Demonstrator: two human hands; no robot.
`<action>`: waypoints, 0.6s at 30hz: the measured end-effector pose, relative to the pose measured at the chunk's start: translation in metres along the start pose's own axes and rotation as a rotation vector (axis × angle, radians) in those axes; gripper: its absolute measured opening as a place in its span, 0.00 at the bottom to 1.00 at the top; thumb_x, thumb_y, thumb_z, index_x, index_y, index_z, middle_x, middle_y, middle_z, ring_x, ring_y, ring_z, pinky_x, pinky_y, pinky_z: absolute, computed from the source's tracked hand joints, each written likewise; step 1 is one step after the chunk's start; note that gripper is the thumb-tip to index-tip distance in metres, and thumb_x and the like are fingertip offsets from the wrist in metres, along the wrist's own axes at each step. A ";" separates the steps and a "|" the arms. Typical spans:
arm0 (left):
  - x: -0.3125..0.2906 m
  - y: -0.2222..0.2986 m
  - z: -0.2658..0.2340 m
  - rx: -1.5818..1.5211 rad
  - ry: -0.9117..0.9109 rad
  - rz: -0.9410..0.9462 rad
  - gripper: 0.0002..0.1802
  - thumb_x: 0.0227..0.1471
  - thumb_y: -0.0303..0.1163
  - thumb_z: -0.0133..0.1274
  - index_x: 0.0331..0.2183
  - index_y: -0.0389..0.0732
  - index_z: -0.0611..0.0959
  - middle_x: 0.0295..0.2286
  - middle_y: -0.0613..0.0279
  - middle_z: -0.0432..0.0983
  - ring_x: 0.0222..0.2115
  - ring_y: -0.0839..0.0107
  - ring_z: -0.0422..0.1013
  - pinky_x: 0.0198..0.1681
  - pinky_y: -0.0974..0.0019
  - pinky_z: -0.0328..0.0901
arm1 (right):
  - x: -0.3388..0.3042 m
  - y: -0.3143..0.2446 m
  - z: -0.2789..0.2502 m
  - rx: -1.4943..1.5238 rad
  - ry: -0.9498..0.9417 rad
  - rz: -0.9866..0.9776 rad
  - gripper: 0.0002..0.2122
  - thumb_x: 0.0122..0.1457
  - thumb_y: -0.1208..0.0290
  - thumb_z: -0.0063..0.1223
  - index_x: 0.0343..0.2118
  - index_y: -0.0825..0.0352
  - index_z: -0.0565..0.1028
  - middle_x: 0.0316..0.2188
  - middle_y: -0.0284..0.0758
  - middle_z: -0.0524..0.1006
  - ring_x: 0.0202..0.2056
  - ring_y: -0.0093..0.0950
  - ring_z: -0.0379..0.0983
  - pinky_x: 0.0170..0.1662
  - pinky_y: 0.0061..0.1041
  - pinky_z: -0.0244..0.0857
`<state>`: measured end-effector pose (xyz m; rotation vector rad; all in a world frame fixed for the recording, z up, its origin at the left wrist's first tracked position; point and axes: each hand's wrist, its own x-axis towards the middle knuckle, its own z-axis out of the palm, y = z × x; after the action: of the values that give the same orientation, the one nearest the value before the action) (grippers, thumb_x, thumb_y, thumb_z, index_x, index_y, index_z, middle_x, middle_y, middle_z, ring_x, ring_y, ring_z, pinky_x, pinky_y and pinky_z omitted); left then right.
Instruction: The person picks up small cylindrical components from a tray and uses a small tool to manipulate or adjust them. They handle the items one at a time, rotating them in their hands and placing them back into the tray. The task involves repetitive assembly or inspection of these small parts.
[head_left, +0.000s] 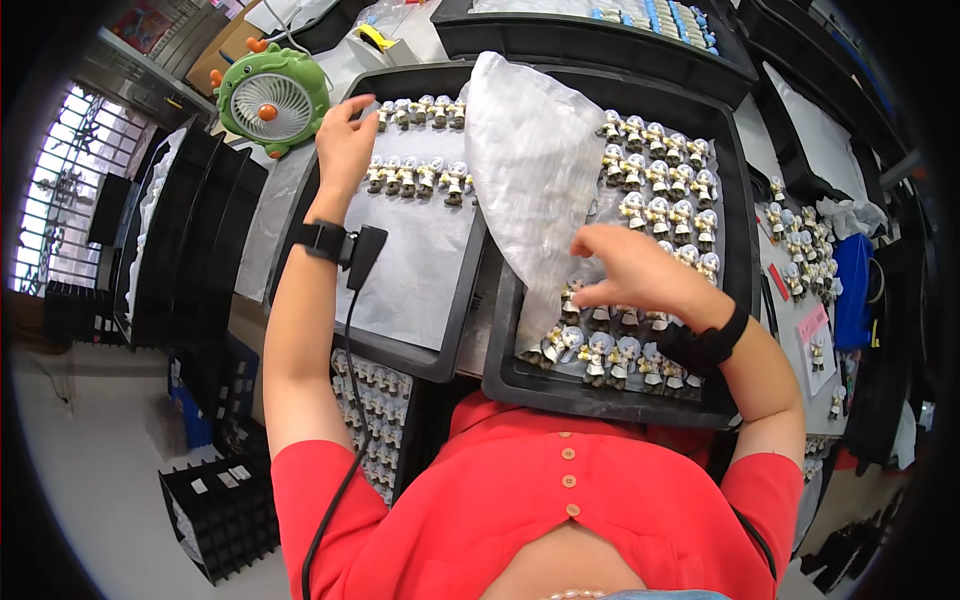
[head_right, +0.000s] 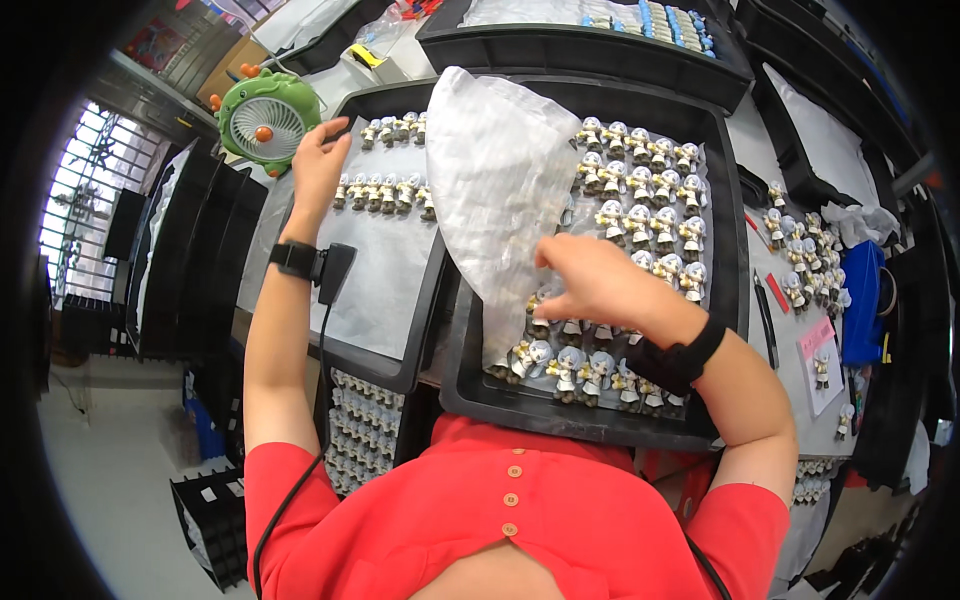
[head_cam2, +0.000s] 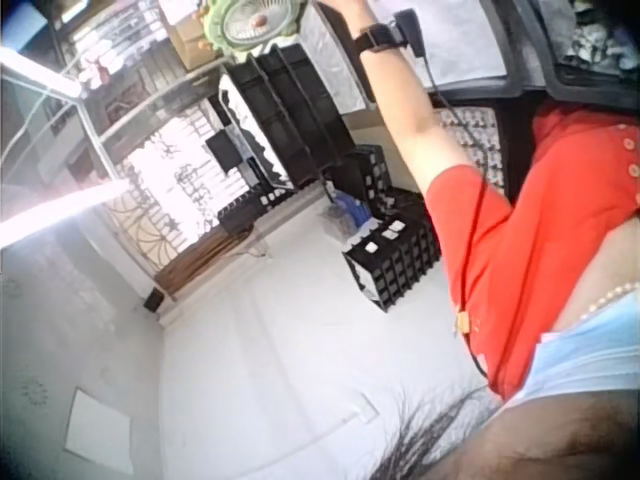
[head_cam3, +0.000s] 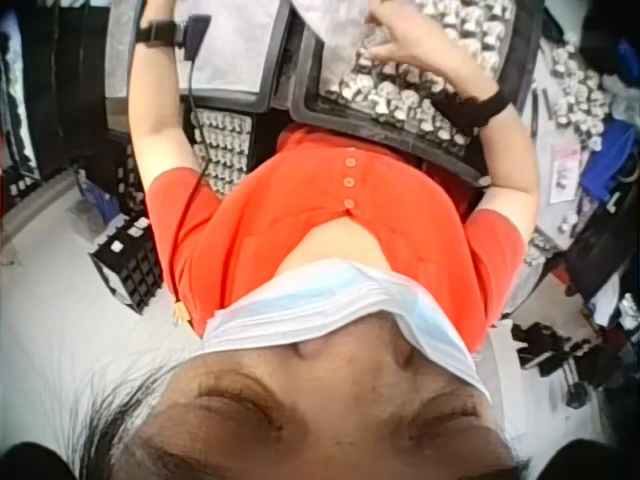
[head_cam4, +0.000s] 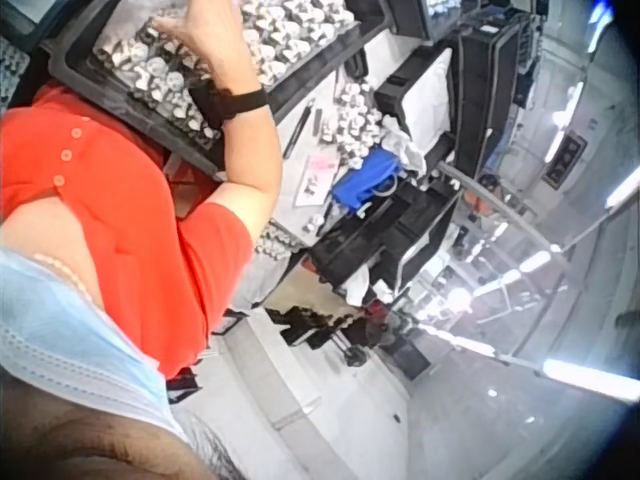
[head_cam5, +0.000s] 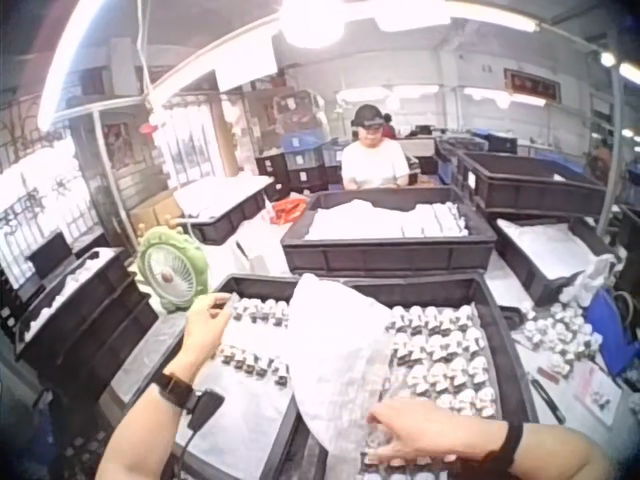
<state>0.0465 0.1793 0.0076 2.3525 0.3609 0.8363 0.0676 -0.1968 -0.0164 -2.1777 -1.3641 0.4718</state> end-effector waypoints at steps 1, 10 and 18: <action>-0.007 0.028 -0.002 -0.192 -0.070 -0.047 0.17 0.48 0.30 0.55 0.43 0.38 0.78 0.37 0.59 0.75 0.34 0.73 0.73 0.39 0.71 0.66 | -0.001 0.000 0.011 -0.081 -0.029 -0.004 0.25 0.40 0.59 0.65 0.38 0.70 0.69 0.35 0.44 0.73 0.38 0.42 0.71 0.41 0.36 0.65; -0.099 0.177 0.026 -0.929 -0.667 -0.093 0.18 0.52 0.29 0.54 0.46 0.36 0.75 0.42 0.62 0.73 0.44 0.76 0.69 0.46 0.71 0.63 | 0.003 -0.015 0.003 0.020 -0.106 0.050 0.27 0.37 0.71 0.62 0.44 0.70 0.65 0.37 0.46 0.69 0.40 0.43 0.69 0.44 0.35 0.64; -0.116 0.155 0.053 -1.209 -0.677 -0.474 0.21 0.58 0.36 0.47 0.52 0.41 0.68 0.46 0.64 0.67 0.41 0.77 0.67 0.46 0.70 0.62 | -0.007 -0.033 -0.048 0.284 0.413 -0.233 0.39 0.40 0.77 0.60 0.59 0.62 0.56 0.46 0.39 0.67 0.48 0.33 0.66 0.50 0.31 0.61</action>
<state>-0.0002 -0.0156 0.0170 1.1905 0.0534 -0.0642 0.0668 -0.2036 0.0420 -1.7389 -1.2156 0.1077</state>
